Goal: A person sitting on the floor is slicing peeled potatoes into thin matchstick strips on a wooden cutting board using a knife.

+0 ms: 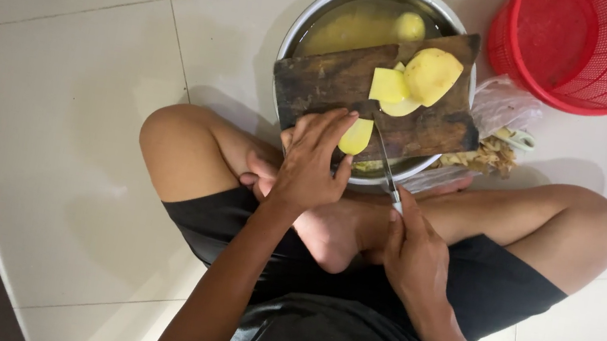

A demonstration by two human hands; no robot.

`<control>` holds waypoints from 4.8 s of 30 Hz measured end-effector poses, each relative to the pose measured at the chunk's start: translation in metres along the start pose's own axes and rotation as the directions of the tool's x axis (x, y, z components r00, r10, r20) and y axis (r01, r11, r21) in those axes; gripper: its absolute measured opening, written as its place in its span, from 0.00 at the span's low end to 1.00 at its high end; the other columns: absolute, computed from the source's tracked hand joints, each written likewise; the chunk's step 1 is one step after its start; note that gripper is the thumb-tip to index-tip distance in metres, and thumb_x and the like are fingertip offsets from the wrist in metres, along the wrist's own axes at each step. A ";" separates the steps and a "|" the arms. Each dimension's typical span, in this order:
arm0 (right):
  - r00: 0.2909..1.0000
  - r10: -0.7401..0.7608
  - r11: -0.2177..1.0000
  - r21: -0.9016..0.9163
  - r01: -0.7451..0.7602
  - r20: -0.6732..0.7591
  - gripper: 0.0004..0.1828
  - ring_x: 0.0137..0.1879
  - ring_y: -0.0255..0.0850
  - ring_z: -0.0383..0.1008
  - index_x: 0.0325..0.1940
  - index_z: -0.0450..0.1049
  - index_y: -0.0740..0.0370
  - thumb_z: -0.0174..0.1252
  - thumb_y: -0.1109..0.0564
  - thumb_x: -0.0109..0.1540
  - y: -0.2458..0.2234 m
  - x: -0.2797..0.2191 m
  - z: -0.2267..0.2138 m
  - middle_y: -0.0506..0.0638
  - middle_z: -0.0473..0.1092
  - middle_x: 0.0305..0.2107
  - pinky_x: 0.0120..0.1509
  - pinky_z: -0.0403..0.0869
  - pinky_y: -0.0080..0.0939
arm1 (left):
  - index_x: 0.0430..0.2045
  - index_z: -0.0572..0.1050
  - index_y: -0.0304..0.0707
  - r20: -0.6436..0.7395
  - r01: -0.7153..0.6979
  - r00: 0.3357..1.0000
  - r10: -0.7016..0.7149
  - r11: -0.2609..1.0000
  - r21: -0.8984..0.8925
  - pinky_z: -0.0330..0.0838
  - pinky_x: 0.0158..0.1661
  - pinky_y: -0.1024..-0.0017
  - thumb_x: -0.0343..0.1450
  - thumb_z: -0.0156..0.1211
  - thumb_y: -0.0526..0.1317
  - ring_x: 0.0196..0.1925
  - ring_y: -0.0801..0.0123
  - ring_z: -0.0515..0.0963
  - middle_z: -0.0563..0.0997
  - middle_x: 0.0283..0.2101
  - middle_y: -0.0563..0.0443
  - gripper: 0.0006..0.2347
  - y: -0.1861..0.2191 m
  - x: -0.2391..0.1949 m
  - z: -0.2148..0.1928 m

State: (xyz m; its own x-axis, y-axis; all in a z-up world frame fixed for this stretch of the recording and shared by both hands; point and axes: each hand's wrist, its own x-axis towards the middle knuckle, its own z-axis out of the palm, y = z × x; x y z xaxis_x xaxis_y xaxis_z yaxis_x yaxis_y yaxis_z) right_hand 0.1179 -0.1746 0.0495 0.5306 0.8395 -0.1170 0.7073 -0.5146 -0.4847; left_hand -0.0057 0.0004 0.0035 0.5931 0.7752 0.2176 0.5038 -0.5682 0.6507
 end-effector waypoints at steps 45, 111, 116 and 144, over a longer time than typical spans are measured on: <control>0.982 -0.168 0.892 -0.410 0.188 0.084 0.16 0.30 0.49 0.77 0.52 0.77 0.43 0.52 0.41 0.64 0.001 0.003 -0.032 0.46 0.73 0.26 0.33 0.76 0.46 | 0.49 0.75 0.39 -0.057 -0.146 0.987 0.153 0.984 0.101 0.58 0.44 0.61 0.74 0.52 0.46 0.55 0.56 0.73 0.74 0.55 0.49 0.14 -0.001 -0.004 0.005; 0.985 -0.142 0.936 -0.311 0.165 0.097 0.25 0.20 0.50 0.71 0.67 0.66 0.42 0.51 0.50 0.64 0.004 0.002 -0.006 0.43 0.76 0.33 0.17 0.65 0.50 | 0.39 0.80 0.35 -0.100 -0.164 0.979 0.176 0.979 0.122 0.61 0.43 0.60 0.71 0.58 0.40 0.46 0.56 0.74 0.74 0.49 0.45 0.09 0.013 0.007 -0.016; 0.988 -0.088 0.938 -0.325 0.125 0.125 0.25 0.23 0.53 0.74 0.65 0.68 0.39 0.53 0.48 0.62 -0.005 0.014 -0.007 0.42 0.77 0.34 0.19 0.68 0.54 | 0.38 0.80 0.35 -0.114 -0.154 0.979 0.167 0.982 0.114 0.63 0.44 0.62 0.70 0.59 0.39 0.46 0.57 0.75 0.75 0.49 0.46 0.08 0.014 0.009 -0.013; 0.987 -0.131 0.958 -0.245 0.151 0.096 0.24 0.28 0.51 0.76 0.67 0.67 0.45 0.51 0.49 0.65 -0.006 0.012 -0.002 0.46 0.78 0.37 0.21 0.69 0.53 | 0.36 0.79 0.34 -0.106 -0.140 0.983 0.151 0.985 0.104 0.61 0.43 0.63 0.69 0.58 0.39 0.46 0.58 0.76 0.76 0.49 0.46 0.09 0.014 0.010 -0.016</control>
State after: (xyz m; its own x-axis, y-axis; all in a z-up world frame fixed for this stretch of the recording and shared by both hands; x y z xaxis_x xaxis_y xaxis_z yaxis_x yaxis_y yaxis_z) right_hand 0.1214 -0.1616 0.0522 0.3859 0.9126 -0.1348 0.8721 -0.4085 -0.2694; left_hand -0.0024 0.0047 0.0266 0.5919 0.7057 0.3893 0.4789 -0.6965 0.5344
